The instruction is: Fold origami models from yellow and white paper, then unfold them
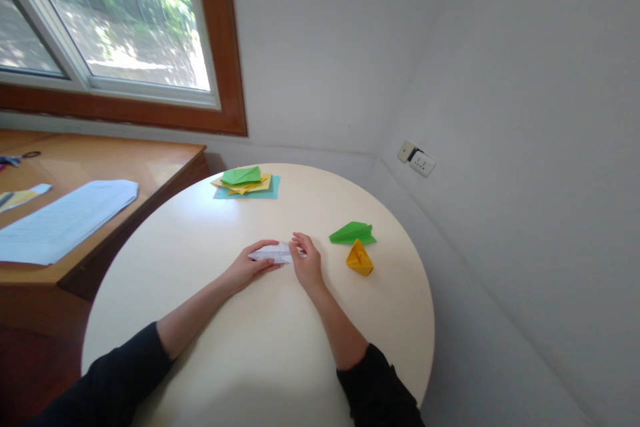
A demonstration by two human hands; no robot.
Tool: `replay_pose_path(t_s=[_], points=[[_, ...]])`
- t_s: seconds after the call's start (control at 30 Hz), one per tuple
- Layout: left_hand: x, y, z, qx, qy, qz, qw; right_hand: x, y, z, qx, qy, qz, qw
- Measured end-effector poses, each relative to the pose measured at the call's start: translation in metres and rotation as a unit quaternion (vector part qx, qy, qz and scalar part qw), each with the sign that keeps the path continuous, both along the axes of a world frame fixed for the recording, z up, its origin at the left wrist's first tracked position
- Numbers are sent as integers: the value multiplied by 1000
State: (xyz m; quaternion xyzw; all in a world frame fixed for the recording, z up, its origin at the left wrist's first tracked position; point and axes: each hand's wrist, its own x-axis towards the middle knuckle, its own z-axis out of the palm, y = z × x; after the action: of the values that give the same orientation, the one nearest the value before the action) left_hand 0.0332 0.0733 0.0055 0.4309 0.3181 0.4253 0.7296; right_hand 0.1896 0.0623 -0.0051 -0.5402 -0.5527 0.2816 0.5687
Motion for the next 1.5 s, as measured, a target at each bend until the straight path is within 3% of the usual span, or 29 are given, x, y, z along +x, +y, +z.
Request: replay_pose_path(t_s=[0.13,0.23,0.43,0.6,0.83,1.2,1.5], points=[[-2,0,-1,9,9,-22,1000,3,1,2,-60,77,74,992],[-2,-1,3,-4,11,-25,1000,5,0,5,-84,110,93,986],[0,-1,4,-41,-2,-3,999,5,1,3,-74,151,76,983],[0,2,-2,-19,-3,14,1000,0,1,4,-55,154,39,986],[1,0,-1,-12,0,39,999,0,-1,4,-42,96,5,994],[5,-1,3,3,18,96,995,-5,-4,6,-57,85,92,990],[6,-1,7,-3,31,100,995,-7,-2,3,-87,129,95,983]])
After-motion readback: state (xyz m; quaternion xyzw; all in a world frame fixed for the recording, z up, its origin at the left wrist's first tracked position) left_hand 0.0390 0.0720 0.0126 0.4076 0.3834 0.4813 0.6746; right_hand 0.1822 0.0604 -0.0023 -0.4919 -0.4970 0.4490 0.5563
